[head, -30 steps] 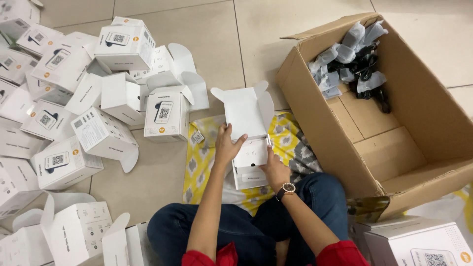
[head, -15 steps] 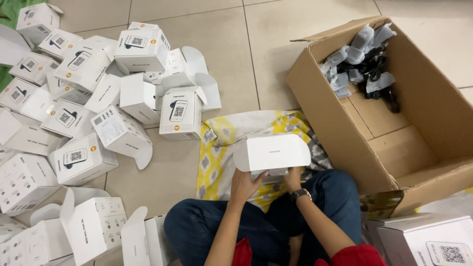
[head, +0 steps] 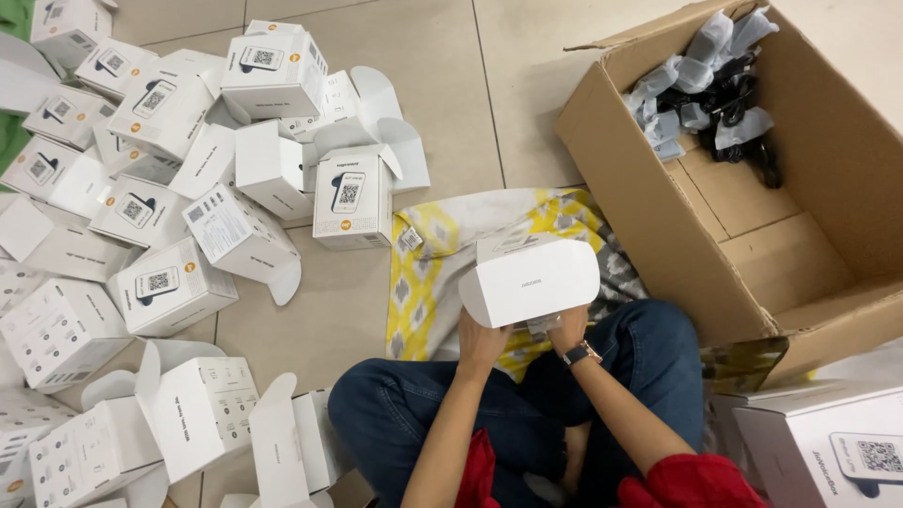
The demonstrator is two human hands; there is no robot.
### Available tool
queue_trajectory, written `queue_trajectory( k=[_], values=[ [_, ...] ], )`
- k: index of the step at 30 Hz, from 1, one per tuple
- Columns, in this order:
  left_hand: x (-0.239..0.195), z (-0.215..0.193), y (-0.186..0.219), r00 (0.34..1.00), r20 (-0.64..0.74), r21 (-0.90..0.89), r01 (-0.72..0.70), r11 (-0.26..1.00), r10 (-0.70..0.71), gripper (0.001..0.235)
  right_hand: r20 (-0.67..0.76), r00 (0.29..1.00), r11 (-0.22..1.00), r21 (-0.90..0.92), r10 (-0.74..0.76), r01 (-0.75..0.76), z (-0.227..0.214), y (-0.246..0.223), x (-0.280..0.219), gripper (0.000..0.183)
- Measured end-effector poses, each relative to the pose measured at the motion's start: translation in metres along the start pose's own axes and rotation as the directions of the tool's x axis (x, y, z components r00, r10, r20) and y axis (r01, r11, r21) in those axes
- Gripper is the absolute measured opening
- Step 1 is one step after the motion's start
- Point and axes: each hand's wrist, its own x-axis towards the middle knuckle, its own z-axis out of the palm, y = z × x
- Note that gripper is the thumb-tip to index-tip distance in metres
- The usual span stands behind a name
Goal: The person packages electronic devices and power adapters into white retail boxes while sitting on the floor.
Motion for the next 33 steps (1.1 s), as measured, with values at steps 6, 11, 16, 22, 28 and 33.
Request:
queue_trajectory(
  k=[6, 11, 16, 22, 28, 33],
  values=[
    [0.004, 0.003, -0.007, 0.997, 0.048, -0.016, 0.067, 0.998, -0.066, 0.042, 0.178, 0.983, 0.978, -0.207, 0.039, -0.001, 0.002, 0.023, 0.011, 0.042],
    [0.003, -0.008, 0.010, 0.983, 0.071, -0.117, 0.176, 0.977, -0.169, 0.054, 0.128, 0.989, 0.997, -0.019, 0.079, -0.077, 0.026, 0.077, -0.032, 0.032],
    [0.015, -0.016, 0.018, 0.964, 0.112, -0.176, 0.259, 0.950, -0.243, 0.066, 0.164, 0.975, 0.988, 0.017, 0.150, -0.155, 0.049, 0.115, -0.035, 0.026],
    [-0.021, -0.010, 0.012, 0.988, 0.144, 0.074, 0.045, 0.996, -0.055, 0.072, 0.523, 0.846, 0.975, -0.221, 0.101, 0.020, -0.022, 0.058, -0.018, 0.030],
    [-0.014, -0.106, 0.076, 0.684, 0.697, 0.058, 0.246, 0.967, -0.216, 0.056, 0.907, 0.094, 0.909, 0.416, -0.411, -0.033, -0.217, -0.115, 0.035, 0.055],
    [0.035, -0.091, 0.077, 0.999, -0.027, -0.089, -0.047, 0.995, 0.045, 0.052, 0.427, 0.890, 0.864, 0.496, -0.161, -0.082, -0.207, -0.127, 0.083, 0.051]
  ],
)
